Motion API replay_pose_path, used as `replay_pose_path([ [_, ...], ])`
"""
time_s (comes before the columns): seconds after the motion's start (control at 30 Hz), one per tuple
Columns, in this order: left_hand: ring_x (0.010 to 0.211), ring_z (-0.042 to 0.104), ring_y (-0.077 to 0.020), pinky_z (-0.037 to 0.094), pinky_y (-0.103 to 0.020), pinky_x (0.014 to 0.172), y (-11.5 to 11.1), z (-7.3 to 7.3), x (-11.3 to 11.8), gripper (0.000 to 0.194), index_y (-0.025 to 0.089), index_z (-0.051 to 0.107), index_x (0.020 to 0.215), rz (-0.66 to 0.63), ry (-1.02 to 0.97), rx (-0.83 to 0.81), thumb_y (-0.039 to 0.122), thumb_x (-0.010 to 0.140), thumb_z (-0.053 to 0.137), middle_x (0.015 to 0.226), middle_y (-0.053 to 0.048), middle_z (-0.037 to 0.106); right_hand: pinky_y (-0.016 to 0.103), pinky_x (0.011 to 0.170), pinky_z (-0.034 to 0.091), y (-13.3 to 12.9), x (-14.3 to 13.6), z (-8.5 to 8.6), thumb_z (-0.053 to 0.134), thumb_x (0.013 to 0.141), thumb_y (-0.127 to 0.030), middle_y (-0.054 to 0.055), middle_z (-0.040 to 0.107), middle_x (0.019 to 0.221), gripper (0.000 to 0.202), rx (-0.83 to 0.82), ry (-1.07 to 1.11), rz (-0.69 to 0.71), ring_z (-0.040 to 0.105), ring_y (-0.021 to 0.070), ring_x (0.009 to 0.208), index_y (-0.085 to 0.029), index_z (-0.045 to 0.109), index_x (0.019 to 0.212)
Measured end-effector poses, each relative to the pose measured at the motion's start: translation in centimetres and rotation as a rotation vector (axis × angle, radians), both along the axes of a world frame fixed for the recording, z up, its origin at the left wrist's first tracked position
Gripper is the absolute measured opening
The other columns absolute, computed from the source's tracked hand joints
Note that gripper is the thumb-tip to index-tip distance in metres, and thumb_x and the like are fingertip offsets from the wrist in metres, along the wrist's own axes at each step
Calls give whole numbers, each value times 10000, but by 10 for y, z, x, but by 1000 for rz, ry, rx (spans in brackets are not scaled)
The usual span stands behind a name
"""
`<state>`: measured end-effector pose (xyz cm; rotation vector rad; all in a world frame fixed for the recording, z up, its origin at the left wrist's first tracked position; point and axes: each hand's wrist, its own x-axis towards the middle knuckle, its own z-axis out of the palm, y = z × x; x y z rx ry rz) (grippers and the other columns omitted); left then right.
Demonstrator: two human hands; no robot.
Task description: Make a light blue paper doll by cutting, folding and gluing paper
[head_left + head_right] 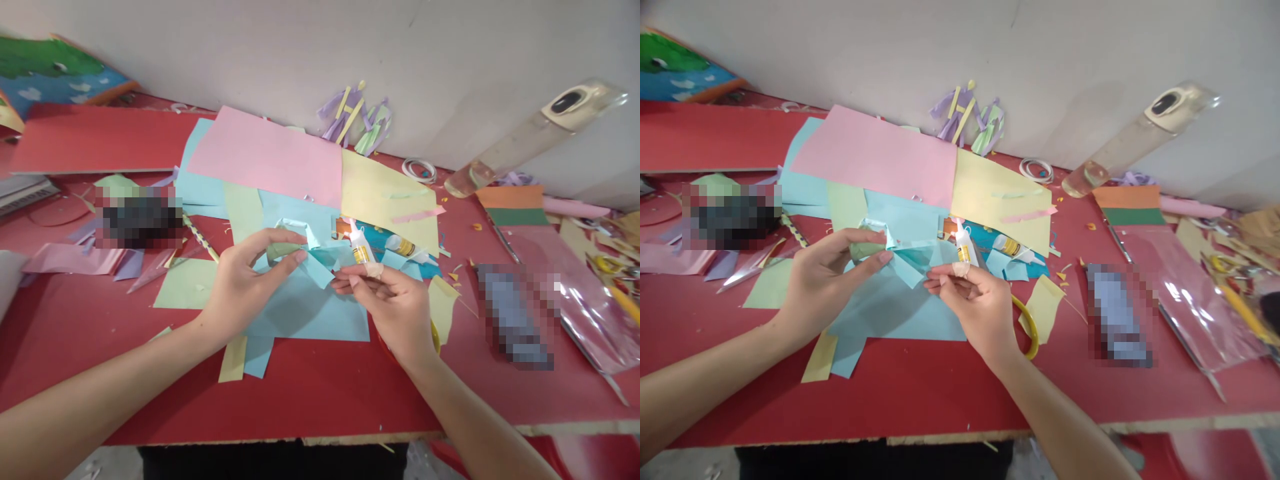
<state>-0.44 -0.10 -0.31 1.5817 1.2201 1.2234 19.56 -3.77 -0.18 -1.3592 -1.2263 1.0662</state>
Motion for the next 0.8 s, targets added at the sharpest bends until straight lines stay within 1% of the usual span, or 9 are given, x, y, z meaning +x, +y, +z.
replay_pose_path([
  [0.17,1014,669,-208,528,-313,821,0,1,0,95,273,710,943,3,6,-3,287,848,708,998,-3,744,324,733,679,-2,0,-3,707,841,-213,9,784,849,101,37,9,-10,763,178,735,-239,778,908],
  [0.27,1014,668,-208,526,-312,820,0,1,0,95,271,710,939,9,12,4,287,845,712,997,-3,744,322,727,682,-3,0,-4,742,814,-215,2,785,834,88,37,-2,-19,766,185,734,-249,787,881],
  [0.37,1006,669,-198,518,-310,835,0,0,0,97,270,707,943,7,1,7,273,847,712,999,3,742,318,661,684,-3,0,-1,781,776,-238,0,771,735,21,47,-25,-45,755,186,648,-229,781,794],
  [0.47,1009,669,-201,518,-317,845,0,0,1,93,267,705,939,6,-9,8,273,847,710,996,-1,743,285,572,666,-3,-1,2,826,723,-276,-6,734,617,118,35,-36,-70,724,172,549,-207,739,686],
  [0.53,1020,667,-212,522,-327,850,0,0,1,94,263,705,937,11,0,2,288,847,708,997,-9,743,271,543,654,-2,-1,3,830,719,-297,-5,720,583,166,7,-30,-64,714,168,530,-199,711,655],
  [0.6,1013,668,-213,524,-329,839,0,0,1,99,268,706,940,16,16,-3,301,847,707,1001,-9,742,273,566,656,-2,-1,3,802,754,-307,3,735,615,161,-16,-11,-32,725,171,557,-198,710,680],
  [0.7,1001,669,-203,526,-315,830,0,1,0,97,280,708,943,10,19,-2,296,847,708,1000,0,741,316,678,671,-1,-1,1,725,836,-322,22,770,744,122,-21,5,30,757,192,674,-205,737,804],
  [0.8,1011,668,-207,532,-319,850,0,1,0,95,271,707,939,8,0,-1,290,845,709,998,-5,742,352,740,670,1,-2,-1,674,876,-344,28,779,851,134,-11,-14,22,765,211,743,-232,747,887],
])
